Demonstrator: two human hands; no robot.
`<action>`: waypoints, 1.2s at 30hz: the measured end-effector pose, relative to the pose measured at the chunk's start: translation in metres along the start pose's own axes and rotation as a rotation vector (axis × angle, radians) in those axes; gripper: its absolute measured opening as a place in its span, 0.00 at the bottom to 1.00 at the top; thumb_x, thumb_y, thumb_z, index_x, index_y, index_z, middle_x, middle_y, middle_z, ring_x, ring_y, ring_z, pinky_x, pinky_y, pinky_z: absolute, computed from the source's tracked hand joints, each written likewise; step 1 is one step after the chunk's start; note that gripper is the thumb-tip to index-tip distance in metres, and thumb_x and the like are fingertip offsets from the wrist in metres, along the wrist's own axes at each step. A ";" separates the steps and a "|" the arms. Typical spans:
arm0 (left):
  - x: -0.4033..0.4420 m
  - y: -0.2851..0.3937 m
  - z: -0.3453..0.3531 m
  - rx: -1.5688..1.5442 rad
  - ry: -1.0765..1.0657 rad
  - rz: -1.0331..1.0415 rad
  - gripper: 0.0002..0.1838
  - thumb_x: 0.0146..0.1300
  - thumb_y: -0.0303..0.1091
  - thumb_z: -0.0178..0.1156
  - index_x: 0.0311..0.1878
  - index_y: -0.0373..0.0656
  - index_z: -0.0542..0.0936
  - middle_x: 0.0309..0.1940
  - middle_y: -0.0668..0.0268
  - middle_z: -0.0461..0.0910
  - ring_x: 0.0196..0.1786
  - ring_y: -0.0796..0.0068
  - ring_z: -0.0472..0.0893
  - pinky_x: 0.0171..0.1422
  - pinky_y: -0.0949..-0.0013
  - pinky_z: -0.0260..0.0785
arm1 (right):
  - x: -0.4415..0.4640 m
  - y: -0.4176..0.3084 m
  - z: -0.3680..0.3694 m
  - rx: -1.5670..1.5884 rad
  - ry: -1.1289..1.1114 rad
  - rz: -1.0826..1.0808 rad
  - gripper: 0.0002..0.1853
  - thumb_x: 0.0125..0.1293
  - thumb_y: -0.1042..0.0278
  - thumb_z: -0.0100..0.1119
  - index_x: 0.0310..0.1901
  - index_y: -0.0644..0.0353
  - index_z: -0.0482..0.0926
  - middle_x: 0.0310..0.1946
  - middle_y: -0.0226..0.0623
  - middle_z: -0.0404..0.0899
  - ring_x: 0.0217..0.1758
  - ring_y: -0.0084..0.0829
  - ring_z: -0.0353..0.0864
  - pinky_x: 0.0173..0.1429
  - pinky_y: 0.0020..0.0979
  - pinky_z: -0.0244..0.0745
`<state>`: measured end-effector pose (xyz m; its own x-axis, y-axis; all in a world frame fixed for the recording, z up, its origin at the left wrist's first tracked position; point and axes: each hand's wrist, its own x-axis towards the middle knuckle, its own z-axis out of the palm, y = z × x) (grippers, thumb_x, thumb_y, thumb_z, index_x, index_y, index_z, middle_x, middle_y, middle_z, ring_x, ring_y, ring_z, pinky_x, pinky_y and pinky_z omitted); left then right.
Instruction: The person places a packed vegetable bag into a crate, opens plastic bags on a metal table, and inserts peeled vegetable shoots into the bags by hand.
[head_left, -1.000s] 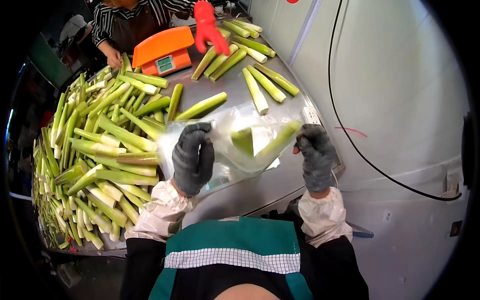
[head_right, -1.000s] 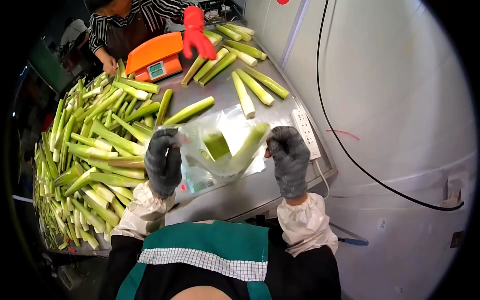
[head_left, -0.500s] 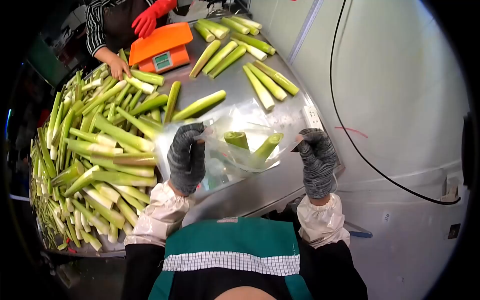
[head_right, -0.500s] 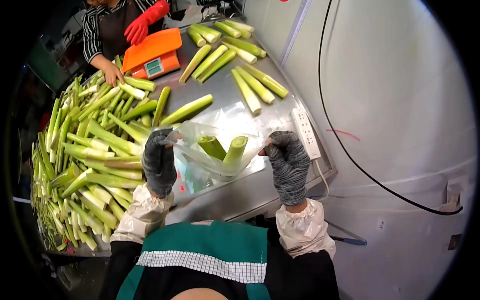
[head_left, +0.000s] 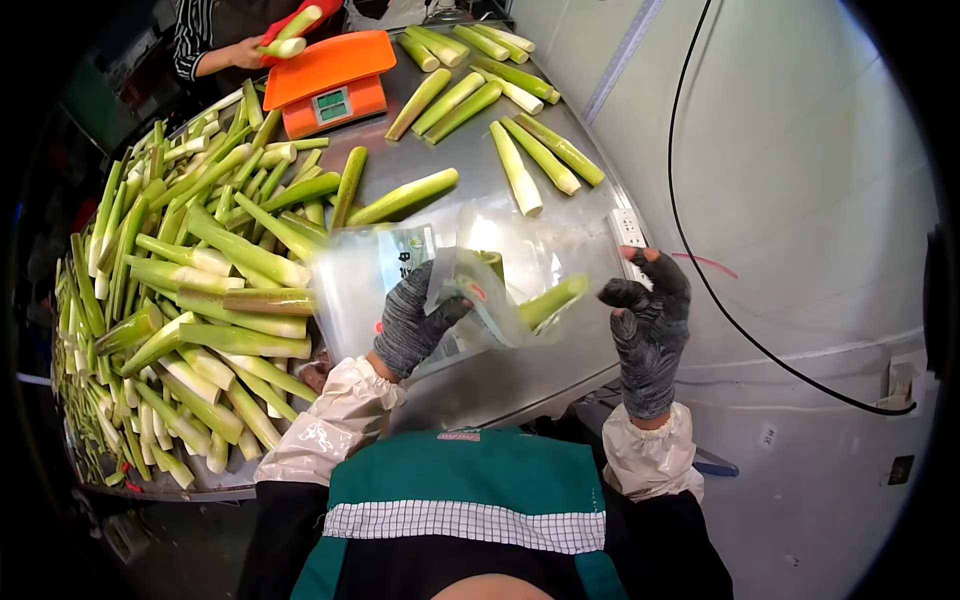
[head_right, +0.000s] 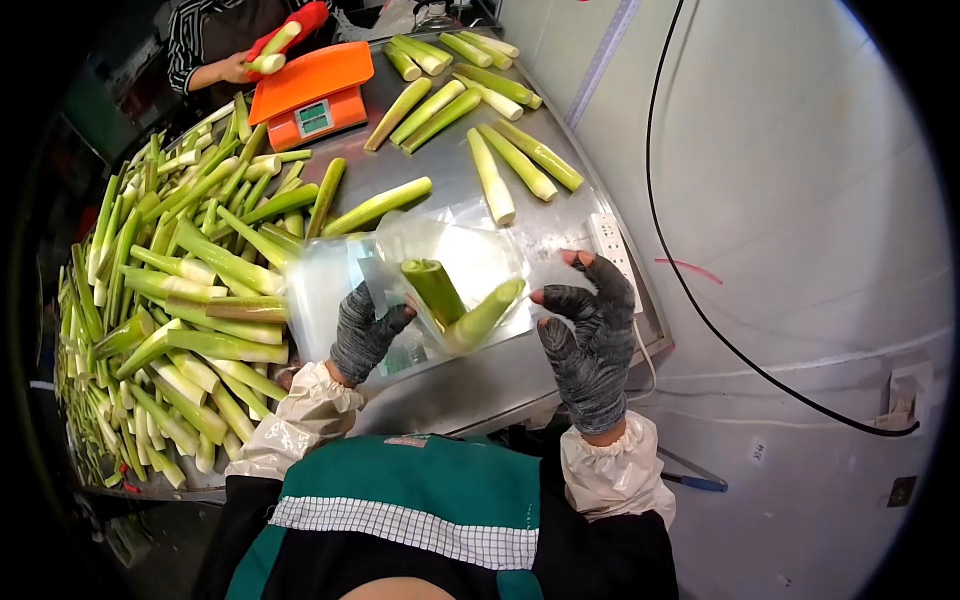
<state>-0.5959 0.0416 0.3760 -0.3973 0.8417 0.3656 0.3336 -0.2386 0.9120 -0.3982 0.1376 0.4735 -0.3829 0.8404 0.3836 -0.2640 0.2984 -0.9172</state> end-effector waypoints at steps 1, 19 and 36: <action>0.000 0.001 0.001 0.011 0.019 -0.019 0.18 0.50 0.29 0.62 0.45 0.37 0.72 0.33 0.63 0.78 0.35 0.75 0.76 0.42 0.72 0.68 | -0.003 -0.004 -0.001 -0.252 -0.006 -0.145 0.20 0.52 0.69 0.62 0.46 0.63 0.70 0.40 0.37 0.72 0.34 0.23 0.72 0.42 0.24 0.70; -0.006 -0.009 0.006 0.103 0.053 -0.027 0.25 0.50 0.42 0.62 0.48 0.36 0.71 0.37 0.53 0.75 0.40 0.59 0.76 0.44 0.64 0.68 | 0.046 -0.042 0.030 -0.899 -0.722 -0.336 0.22 0.48 0.69 0.62 0.47 0.58 0.71 0.45 0.45 0.70 0.46 0.42 0.73 0.49 0.34 0.71; -0.012 0.004 0.020 0.305 0.085 0.162 0.41 0.31 0.47 0.72 0.51 0.40 0.67 0.49 0.51 0.66 0.50 0.52 0.68 0.53 0.58 0.63 | 0.049 -0.033 0.060 -1.632 -1.170 -0.534 0.18 0.52 0.65 0.51 0.45 0.60 0.71 0.32 0.38 0.74 0.31 0.36 0.76 0.34 0.37 0.69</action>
<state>-0.5725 0.0408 0.3716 -0.3839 0.7582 0.5270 0.6328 -0.1996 0.7482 -0.4613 0.1422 0.5287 -0.9804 0.1325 -0.1456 0.0837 0.9500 0.3009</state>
